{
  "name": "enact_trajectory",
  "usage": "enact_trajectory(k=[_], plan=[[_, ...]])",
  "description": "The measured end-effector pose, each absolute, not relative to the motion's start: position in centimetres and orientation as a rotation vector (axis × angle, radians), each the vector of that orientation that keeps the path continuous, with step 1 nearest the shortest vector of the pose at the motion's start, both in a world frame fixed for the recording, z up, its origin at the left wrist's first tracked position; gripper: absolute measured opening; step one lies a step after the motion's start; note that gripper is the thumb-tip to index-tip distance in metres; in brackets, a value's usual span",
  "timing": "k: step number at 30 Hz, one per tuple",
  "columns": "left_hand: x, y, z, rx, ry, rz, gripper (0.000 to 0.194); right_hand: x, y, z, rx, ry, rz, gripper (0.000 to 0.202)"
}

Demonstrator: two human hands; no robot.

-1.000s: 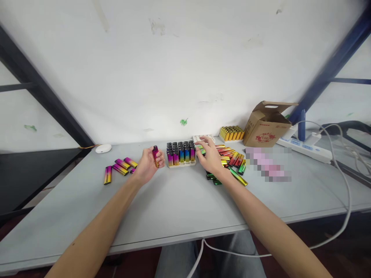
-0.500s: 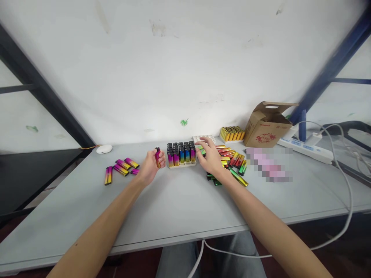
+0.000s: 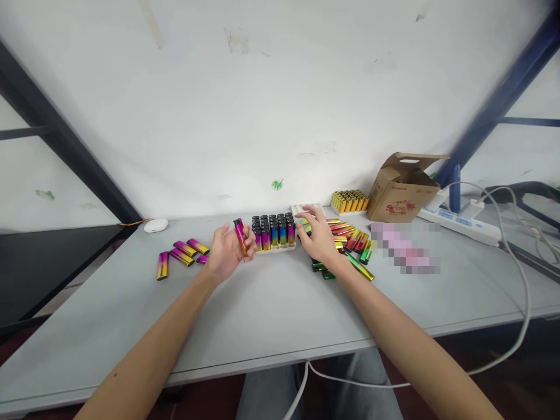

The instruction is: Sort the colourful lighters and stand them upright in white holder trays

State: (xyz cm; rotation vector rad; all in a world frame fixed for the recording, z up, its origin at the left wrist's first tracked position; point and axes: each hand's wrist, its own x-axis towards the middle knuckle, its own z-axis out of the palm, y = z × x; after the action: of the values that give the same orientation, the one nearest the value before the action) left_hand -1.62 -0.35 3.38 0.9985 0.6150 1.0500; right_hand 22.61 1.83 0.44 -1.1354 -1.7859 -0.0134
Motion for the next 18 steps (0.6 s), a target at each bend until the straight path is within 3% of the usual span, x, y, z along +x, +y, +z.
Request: enact_trajectory(k=[6,18], plan=[[-1.2,-1.0,4.1,1.056,0.598,1.046,0.015,22.5,1.6,0.7,-1.087,-1.766,-0.013,0.024],[-0.2,-1.8,3.6,1.388,0.755,0.861,0.038,20.3,-1.1,2.3,-0.78,-1.761,0.259,0.02]])
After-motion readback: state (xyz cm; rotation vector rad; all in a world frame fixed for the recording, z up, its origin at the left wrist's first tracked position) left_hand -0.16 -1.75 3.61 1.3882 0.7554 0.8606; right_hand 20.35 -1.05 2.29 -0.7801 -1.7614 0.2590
